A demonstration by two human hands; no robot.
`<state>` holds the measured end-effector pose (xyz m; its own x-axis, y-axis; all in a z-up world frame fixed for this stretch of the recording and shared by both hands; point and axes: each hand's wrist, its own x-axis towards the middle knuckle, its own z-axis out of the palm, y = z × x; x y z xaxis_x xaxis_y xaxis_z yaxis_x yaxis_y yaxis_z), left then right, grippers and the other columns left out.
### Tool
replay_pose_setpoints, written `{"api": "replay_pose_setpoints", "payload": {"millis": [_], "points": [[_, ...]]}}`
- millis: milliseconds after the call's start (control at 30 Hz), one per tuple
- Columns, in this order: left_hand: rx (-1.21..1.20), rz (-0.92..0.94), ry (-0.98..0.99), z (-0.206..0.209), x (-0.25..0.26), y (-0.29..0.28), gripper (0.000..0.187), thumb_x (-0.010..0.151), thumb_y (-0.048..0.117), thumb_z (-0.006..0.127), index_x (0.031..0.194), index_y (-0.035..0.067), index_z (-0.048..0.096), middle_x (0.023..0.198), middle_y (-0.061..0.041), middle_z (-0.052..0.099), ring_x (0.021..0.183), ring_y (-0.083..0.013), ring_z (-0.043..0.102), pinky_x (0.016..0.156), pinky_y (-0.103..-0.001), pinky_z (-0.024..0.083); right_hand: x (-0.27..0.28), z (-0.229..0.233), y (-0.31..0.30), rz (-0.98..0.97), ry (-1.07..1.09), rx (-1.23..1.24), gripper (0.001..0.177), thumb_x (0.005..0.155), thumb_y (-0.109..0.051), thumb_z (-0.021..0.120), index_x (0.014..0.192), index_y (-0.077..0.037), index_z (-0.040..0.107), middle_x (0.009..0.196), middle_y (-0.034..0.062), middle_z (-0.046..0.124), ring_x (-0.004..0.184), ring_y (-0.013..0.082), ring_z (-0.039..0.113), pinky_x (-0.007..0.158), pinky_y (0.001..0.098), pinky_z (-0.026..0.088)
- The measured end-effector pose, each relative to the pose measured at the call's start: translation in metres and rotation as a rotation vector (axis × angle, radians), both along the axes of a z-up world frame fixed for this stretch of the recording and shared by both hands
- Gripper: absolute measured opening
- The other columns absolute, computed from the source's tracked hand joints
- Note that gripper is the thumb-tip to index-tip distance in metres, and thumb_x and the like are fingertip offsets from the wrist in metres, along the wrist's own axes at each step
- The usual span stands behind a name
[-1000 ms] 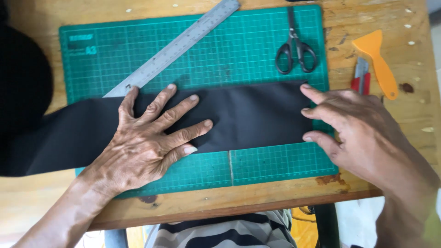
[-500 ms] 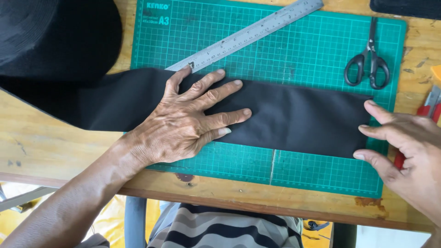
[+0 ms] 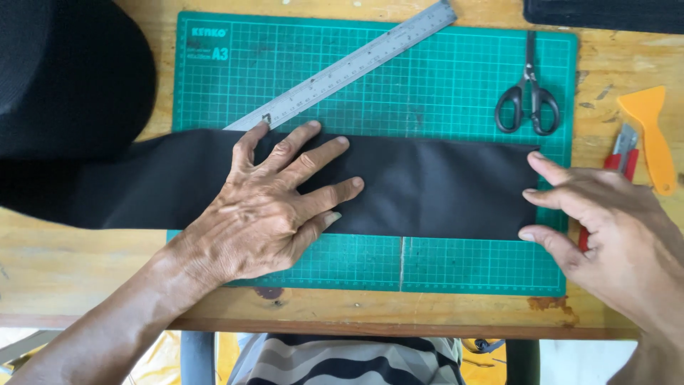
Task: The person cuts a piece of black fabric using scissors and a ruler on a green cutting mat. They then fold the fabric and measure it with a metal ruler before using a utility knife to trim the edge.
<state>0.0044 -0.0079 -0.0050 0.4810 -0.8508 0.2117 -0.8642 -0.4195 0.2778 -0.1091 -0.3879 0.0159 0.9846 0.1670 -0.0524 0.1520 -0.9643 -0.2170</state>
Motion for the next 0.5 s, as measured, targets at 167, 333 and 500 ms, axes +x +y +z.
{"api": "replay_pose_setpoints", "payload": {"millis": [167,333,500], "points": [[-0.083,-0.024,-0.175,0.016,-0.013,-0.048,0.032,0.104,0.033,0.062,0.118,0.006,0.071,0.145,-0.018,0.061,0.142,-0.0443,0.049,0.110,-0.071,0.033,-0.002,-0.002,-0.004,-0.035,0.071,-0.048,0.036,0.080,-0.034,0.076,0.110,-0.015,0.076,0.156,-0.0044,0.060,0.112,0.0212,0.065,0.086,0.0433,0.054],[-0.094,-0.139,-0.069,0.002,-0.035,-0.106,0.061,0.106,0.041,0.057,0.154,0.004,0.046,0.159,-0.018,0.048,0.152,-0.0378,0.037,0.122,-0.067,0.025,-0.002,0.009,0.002,-0.030,0.094,0.009,0.039,0.077,-0.031,0.080,0.112,-0.012,0.075,0.154,-0.0014,0.060,0.125,0.0199,0.061,0.096,0.0489,0.047],[0.116,-0.127,-0.025,-0.038,-0.035,-0.129,0.070,0.105,0.057,0.033,0.164,0.021,0.020,0.171,0.004,0.022,0.159,-0.0254,0.012,0.125,-0.065,0.001,0.000,0.009,0.003,-0.038,0.110,-0.013,0.041,0.077,-0.033,0.079,0.113,-0.015,0.075,0.154,-0.0043,0.059,0.125,0.0211,0.061,0.091,0.0523,0.048]]}}
